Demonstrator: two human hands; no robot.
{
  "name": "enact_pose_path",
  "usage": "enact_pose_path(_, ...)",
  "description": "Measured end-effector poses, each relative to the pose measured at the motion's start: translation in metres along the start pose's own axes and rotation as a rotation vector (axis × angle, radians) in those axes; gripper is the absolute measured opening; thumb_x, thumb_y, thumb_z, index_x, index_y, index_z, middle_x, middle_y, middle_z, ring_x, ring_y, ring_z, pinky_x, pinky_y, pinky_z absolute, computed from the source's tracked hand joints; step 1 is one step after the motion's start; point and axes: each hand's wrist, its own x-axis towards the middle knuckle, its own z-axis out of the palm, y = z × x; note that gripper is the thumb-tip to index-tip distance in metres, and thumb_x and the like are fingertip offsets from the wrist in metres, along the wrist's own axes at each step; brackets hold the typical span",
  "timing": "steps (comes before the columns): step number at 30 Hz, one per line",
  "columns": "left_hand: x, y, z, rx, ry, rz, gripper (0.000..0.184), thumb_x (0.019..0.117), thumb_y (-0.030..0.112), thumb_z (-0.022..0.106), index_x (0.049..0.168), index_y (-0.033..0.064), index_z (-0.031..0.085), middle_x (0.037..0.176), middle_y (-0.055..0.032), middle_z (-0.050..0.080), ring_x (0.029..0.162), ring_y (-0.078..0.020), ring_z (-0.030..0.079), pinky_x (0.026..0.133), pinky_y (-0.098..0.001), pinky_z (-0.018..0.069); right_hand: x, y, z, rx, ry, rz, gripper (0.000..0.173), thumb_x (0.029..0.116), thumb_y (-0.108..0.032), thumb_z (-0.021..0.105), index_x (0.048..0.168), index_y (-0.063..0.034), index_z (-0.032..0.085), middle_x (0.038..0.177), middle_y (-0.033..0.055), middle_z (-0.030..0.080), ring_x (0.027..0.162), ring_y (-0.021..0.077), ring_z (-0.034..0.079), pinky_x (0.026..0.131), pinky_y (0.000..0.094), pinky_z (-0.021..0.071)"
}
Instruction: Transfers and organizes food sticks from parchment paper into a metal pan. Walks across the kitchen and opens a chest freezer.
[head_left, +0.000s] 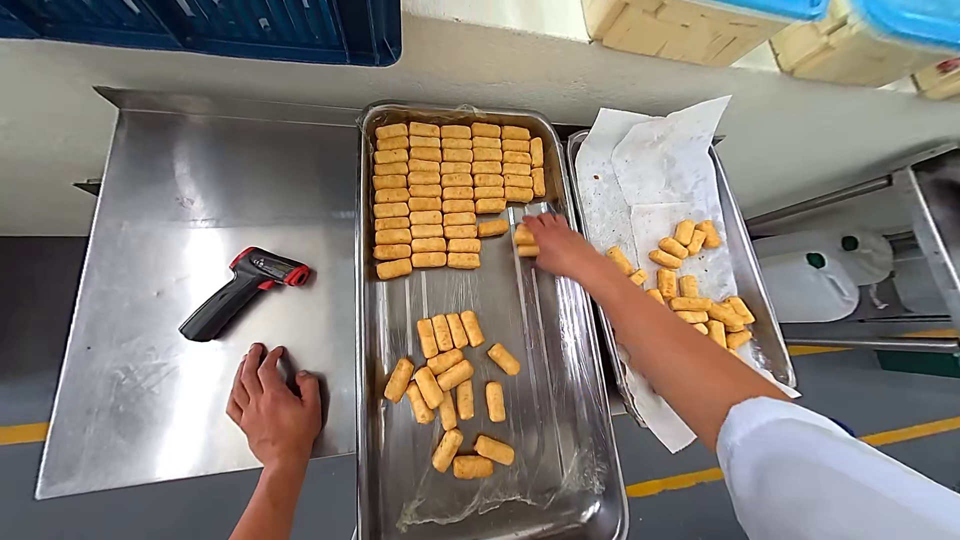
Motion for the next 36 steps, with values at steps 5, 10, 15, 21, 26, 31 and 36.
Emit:
enact_pose_path(5, 0.000, 0.000, 0.001, 0.002, 0.005, -0.007, 0.059, 0.0941, 0.039, 0.038, 0.137, 0.0043, 0.059, 0.155, -0.0197, 0.047, 0.147, -0.0411, 0.038, 0.116, -0.0625, 0.0259, 0.024, 0.017, -0.004, 0.054, 0.096, -0.100, 0.084, 0.0799, 0.005, 0.078, 0.155, -0.0061, 0.042, 0.155, 0.0219, 0.044, 0.142, 0.0470, 0.042, 0.109, 0.0595, 0.0450)
enact_pose_path(10, 0.000, -0.001, 0.001, 0.003, 0.018, -0.003, 0.059, 0.0947, 0.039, 0.037, 0.136, 0.0039, 0.060, 0.155, -0.0199, 0.048, 0.147, -0.0408, 0.039, 0.116, -0.0621, 0.0262, -0.005, -0.006, 0.007, 0.032, 0.079, 0.015, 0.092, 0.0954, -0.027, 0.073, 0.163, 0.0001, 0.018, 0.170, 0.0263, 0.010, 0.153, 0.0493, 0.022, 0.114, 0.0589, 0.0399)
enact_pose_path(15, 0.000, 0.000, 0.000, -0.002, 0.015, 0.000, 0.059, 0.0945, 0.039, 0.038, 0.136, 0.0028, 0.060, 0.154, -0.0206, 0.048, 0.146, -0.0419, 0.039, 0.116, -0.0627, 0.0261, 0.000, -0.006, 0.021, 0.128, 0.105, 0.039, 0.097, 0.0969, -0.036, 0.071, 0.163, 0.0039, 0.011, 0.170, 0.0286, 0.004, 0.155, 0.0474, 0.019, 0.120, 0.0565, 0.0343)
enact_pose_path(21, 0.001, 0.000, 0.001, -0.007, 0.020, 0.004, 0.060, 0.0947, 0.040, 0.037, 0.135, 0.0030, 0.060, 0.154, -0.0205, 0.049, 0.146, -0.0415, 0.040, 0.116, -0.0620, 0.0264, -0.026, -0.017, -0.007, 0.149, -0.012, 0.212, 0.117, 0.0759, -0.023, 0.092, 0.165, -0.0072, 0.017, 0.170, 0.0230, 0.012, 0.140, 0.0515, 0.041, 0.101, 0.0623, 0.0498)
enact_pose_path(26, 0.000, 0.001, 0.000, -0.016, 0.018, -0.001, 0.059, 0.0940, 0.038, 0.038, 0.134, 0.0019, 0.061, 0.153, -0.0210, 0.049, 0.146, -0.0418, 0.040, 0.116, -0.0623, 0.0262, -0.019, -0.017, 0.013, 0.207, 0.164, 0.193, 0.087, 0.0848, 0.000, 0.077, 0.159, 0.0002, 0.030, 0.159, 0.0264, 0.036, 0.137, 0.0490, 0.047, 0.106, 0.0598, 0.0477)
enact_pose_path(31, 0.000, 0.001, 0.001, -0.008, 0.019, 0.002, 0.059, 0.0941, 0.039, 0.037, 0.135, 0.0029, 0.061, 0.153, -0.0203, 0.049, 0.146, -0.0412, 0.040, 0.116, -0.0618, 0.0260, 0.011, -0.015, 0.006, 0.290, 0.225, 0.185, 0.095, 0.0835, 0.006, 0.075, 0.162, -0.0023, 0.022, 0.167, 0.0235, 0.023, 0.140, 0.0464, 0.047, 0.107, 0.0576, 0.0486)
enact_pose_path(36, 0.000, 0.000, 0.001, -0.009, 0.023, -0.002, 0.059, 0.0945, 0.039, 0.037, 0.135, 0.0031, 0.061, 0.153, -0.0203, 0.049, 0.146, -0.0411, 0.040, 0.116, -0.0618, 0.0267, 0.017, -0.009, 0.007, 0.316, 0.270, 0.182, 0.085, 0.0825, 0.000, 0.078, 0.157, -0.0006, 0.036, 0.162, 0.0222, 0.037, 0.140, 0.0433, 0.048, 0.109, 0.0580, 0.0461)
